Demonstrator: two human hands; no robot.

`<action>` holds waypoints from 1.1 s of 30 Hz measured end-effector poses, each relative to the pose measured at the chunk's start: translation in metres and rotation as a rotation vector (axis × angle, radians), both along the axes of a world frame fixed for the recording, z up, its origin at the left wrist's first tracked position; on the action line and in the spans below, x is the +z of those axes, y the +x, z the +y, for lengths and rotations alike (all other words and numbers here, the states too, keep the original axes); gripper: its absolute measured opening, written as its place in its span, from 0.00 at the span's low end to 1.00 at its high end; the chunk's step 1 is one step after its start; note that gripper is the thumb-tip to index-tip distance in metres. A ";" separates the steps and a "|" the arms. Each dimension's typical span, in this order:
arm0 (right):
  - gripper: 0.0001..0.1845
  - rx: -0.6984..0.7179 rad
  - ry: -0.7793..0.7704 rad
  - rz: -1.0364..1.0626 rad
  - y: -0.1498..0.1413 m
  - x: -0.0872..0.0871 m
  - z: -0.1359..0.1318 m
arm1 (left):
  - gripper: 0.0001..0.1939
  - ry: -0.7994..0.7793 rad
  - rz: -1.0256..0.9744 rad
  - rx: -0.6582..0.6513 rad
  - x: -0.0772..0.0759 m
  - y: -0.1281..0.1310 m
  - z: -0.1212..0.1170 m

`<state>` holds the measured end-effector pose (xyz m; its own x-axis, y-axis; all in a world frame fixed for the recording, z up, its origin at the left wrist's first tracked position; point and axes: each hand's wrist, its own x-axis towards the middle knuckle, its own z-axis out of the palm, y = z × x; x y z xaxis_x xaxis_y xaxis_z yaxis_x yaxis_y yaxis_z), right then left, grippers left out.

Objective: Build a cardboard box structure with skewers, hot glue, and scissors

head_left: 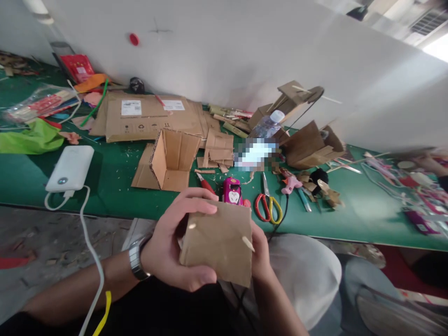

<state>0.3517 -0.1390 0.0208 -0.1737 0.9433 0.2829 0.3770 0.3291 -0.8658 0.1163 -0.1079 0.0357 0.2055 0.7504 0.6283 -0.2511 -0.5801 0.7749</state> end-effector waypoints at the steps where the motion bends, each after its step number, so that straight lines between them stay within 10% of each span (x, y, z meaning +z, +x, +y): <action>1: 0.12 -0.017 0.019 -0.007 0.000 0.001 0.002 | 0.45 0.032 0.020 0.008 0.002 -0.001 0.001; 9: 0.18 -0.131 0.194 -0.008 -0.003 0.009 -0.003 | 0.47 0.118 0.068 0.073 0.006 -0.002 0.003; 20: 0.09 -0.070 0.393 -0.087 -0.025 0.068 -0.006 | 0.42 0.124 0.142 0.121 0.005 -0.008 0.004; 33: 0.18 -0.092 0.310 0.009 -0.025 0.052 0.006 | 0.43 0.109 -0.061 0.115 -0.012 -0.012 0.010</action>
<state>0.3268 -0.1326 0.0731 -0.0883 0.8237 0.5602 0.4101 0.5425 -0.7331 0.1042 -0.0976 0.0237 0.0812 0.6935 0.7158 -0.2230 -0.6874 0.6912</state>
